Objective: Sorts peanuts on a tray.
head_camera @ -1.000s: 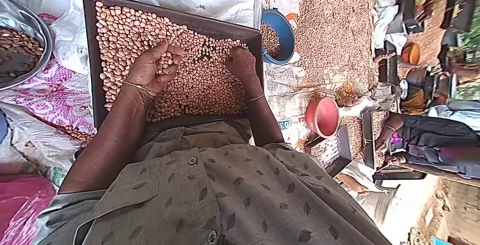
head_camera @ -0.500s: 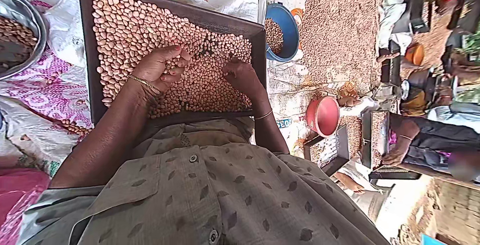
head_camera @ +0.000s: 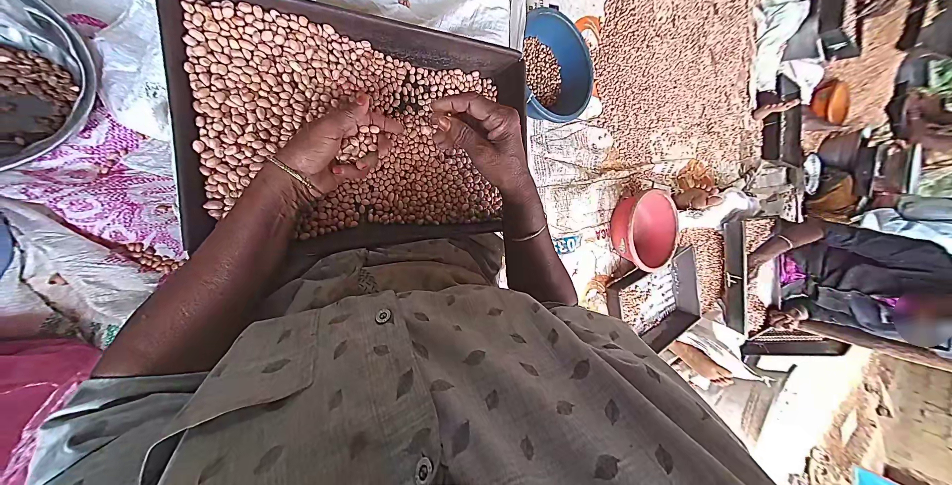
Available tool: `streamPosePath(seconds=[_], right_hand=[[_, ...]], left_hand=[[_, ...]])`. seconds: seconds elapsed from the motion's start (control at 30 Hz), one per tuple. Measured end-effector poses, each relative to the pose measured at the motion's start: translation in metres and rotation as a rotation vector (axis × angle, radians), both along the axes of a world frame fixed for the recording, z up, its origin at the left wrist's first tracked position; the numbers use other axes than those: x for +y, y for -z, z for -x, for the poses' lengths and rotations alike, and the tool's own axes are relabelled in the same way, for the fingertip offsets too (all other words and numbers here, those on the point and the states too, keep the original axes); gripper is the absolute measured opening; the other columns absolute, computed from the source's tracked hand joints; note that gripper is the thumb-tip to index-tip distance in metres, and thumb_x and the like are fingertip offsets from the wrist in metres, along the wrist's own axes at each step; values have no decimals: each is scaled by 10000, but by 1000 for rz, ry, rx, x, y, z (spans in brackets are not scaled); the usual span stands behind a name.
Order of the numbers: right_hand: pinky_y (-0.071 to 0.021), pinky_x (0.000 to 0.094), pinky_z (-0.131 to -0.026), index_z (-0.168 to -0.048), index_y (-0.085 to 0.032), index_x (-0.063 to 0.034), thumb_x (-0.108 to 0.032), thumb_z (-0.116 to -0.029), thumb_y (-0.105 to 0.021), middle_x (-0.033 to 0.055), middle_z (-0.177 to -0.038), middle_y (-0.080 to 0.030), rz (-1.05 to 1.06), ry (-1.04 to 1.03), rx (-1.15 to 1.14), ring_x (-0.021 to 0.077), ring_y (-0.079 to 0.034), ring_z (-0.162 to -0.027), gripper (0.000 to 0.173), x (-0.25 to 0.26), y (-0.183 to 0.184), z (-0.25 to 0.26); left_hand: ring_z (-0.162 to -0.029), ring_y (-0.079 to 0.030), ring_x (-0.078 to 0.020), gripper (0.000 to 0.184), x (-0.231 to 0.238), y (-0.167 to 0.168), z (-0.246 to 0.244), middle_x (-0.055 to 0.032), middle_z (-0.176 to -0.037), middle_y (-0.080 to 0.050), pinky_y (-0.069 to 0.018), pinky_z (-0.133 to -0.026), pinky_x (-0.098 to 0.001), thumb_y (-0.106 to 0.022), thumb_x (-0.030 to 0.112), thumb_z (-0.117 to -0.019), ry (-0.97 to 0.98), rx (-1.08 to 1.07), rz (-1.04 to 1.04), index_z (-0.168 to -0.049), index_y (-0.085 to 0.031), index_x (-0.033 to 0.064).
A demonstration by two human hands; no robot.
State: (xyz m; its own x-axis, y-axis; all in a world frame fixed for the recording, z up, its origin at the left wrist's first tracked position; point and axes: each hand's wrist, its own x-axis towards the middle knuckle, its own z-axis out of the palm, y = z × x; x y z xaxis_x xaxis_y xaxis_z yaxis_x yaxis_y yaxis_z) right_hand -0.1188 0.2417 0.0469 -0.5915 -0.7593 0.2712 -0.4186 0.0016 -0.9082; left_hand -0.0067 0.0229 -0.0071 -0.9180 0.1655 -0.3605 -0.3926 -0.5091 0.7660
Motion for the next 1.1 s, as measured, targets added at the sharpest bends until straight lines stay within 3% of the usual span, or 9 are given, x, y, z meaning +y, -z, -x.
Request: streamPosePath(seconds=[0.1,0.23,0.4,0.5,0.6,0.67,0.77,0.93,1.1], right_hand=[[-601,339,-882,-1144,-713,58,-57,-1000,-600,164,-1077,-732,-211,180,340,187,-723,-959,216,-6,12,40],[-438,586,-1028,-1310,-682,-94,-148,-966,-647,167,-1352,-638,-800,304,553,385,-545,-1309,350,-2,41,85],[-502,582,-977,-1192,-699,-43,-189,-996,-607,201,-1300,-644,-1051,284,467,424,-553,-1278,262,16,38,72],[-522,575,-932,-1164,-709,14,-150,-1008,-609,213,-1118,-713,-939,34,247,367,-687,-1045,248,36,17,60],[-548,373,-781,-1107,-732,-14,-112,-987,-626,111,-985,-726,-743,-77,44,153,-669,-823,188,48,-1,53],[-584,363,-766,-1118,-727,-9,-101,-1000,-610,127,-1040,-724,-702,18,90,162,-690,-818,190,42,-5,59],[-552,471,-902,-1139,-716,6,-84,-1005,-565,182,-1092,-716,-664,147,295,277,-700,-956,221,20,3,78],[-520,505,-1015,-1149,-724,10,-71,-965,-634,190,-1177,-715,-529,97,486,336,-677,-1137,221,-29,34,78],[-465,573,-1003,-1120,-754,-48,-114,-952,-647,168,-1203,-710,-442,584,737,399,-613,-1213,210,-19,45,87]], left_hand=[[-463,-401,12,584,3,-1,1,27,-782,-604,-291,-383,-116,-178,434,-1124,43,15,-32,-1137,-664,110],[-404,-321,40,393,0,-1,0,67,-694,-539,-259,-354,-99,-298,284,-1114,-53,1,-26,-980,-635,132],[-405,-326,31,376,-12,-3,-2,94,-638,-472,-264,-358,-99,-289,250,-1109,-271,10,-119,-901,-590,167],[-408,-323,35,372,-16,-5,-4,95,-651,-480,-261,-362,-92,-295,256,-1110,-344,15,-151,-892,-585,175],[-415,-333,34,368,-16,-5,-4,96,-653,-485,-264,-366,-95,-307,252,-1109,-387,6,-171,-894,-596,174],[-417,-350,34,387,-18,-2,-3,93,-654,-498,-281,-365,-92,-288,244,-1110,-394,48,-198,-893,-600,164],[-415,-347,34,411,-20,-2,-1,95,-646,-485,-288,-366,-92,-256,248,-1118,-418,106,-208,-898,-593,162],[-424,-361,29,410,-24,-4,-5,94,-671,-494,-294,-372,-93,-226,257,-1121,-534,151,-260,-917,-572,176],[-427,-406,23,397,-23,-2,-4,65,-701,-529,-336,-372,-95,-244,260,-1119,-548,185,-300,-940,-580,149]])
